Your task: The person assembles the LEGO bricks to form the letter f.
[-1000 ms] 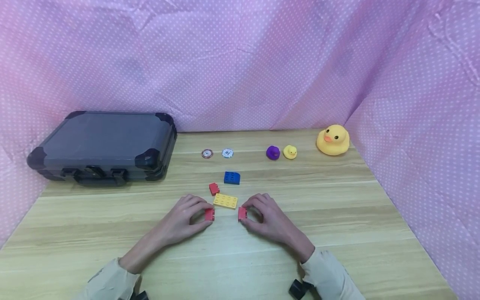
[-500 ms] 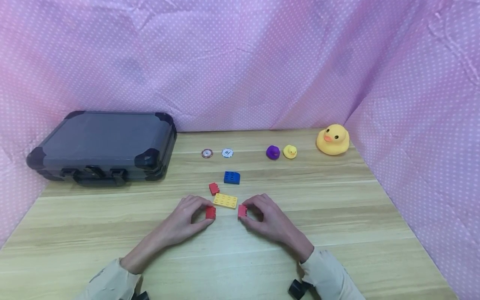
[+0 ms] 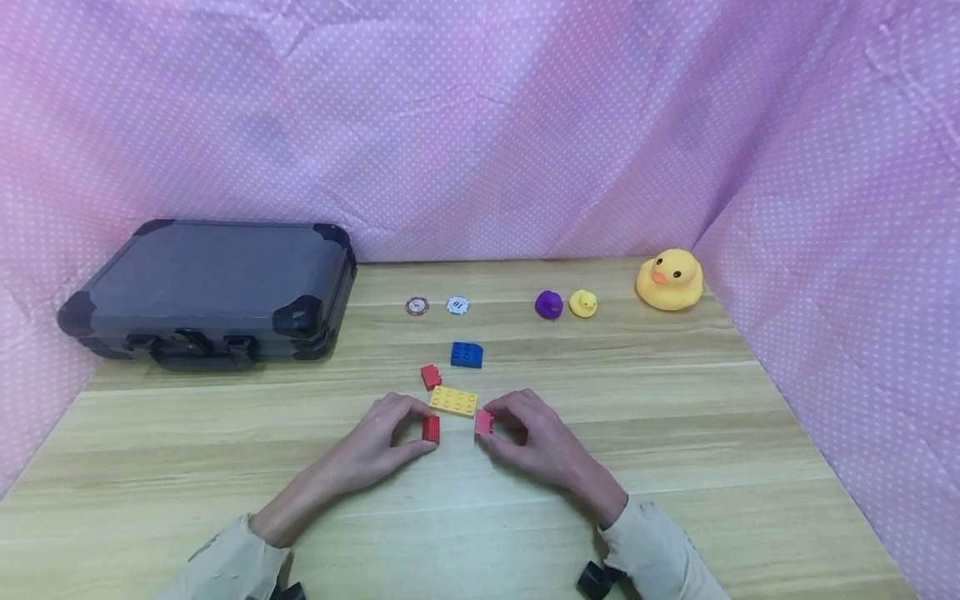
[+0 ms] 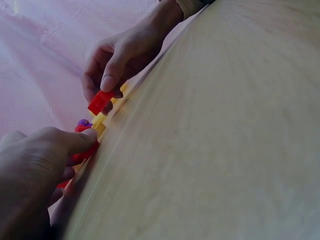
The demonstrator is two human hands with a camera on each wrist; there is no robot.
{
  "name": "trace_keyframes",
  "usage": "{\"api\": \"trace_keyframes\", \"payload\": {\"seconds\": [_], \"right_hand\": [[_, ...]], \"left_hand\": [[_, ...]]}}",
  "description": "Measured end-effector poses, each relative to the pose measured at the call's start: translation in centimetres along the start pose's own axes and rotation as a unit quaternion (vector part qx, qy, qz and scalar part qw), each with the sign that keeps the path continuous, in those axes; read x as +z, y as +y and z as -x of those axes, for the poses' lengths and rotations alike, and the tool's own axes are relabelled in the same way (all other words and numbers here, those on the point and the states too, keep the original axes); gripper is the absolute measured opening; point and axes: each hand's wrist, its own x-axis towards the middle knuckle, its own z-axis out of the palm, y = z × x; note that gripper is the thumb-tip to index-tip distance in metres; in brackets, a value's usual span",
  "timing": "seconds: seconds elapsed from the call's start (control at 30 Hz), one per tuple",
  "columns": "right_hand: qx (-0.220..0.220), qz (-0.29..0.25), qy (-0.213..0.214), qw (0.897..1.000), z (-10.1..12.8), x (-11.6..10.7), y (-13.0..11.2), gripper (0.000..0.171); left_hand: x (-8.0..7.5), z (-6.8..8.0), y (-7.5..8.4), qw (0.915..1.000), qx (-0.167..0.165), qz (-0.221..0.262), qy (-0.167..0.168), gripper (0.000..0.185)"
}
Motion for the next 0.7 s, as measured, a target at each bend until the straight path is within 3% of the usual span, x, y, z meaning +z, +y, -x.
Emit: {"api": "trace_keyframes", "payload": {"seconds": [0.37, 0.7], "right_hand": [[-0.021, -0.001, 0.002, 1.000, -0.10, 0.33, -0.10, 0.036], [-0.011, 0.002, -0.009, 1.000, -0.70, 0.82, -0.75, 0.037]], "left_hand": [[0.25, -0.25, -0.33, 1.0000, 0.007, -0.002, 0.003, 0.033], [0.44, -0.60, -0.02, 0.9996, -0.020, 0.005, 0.017, 0.029]]}}
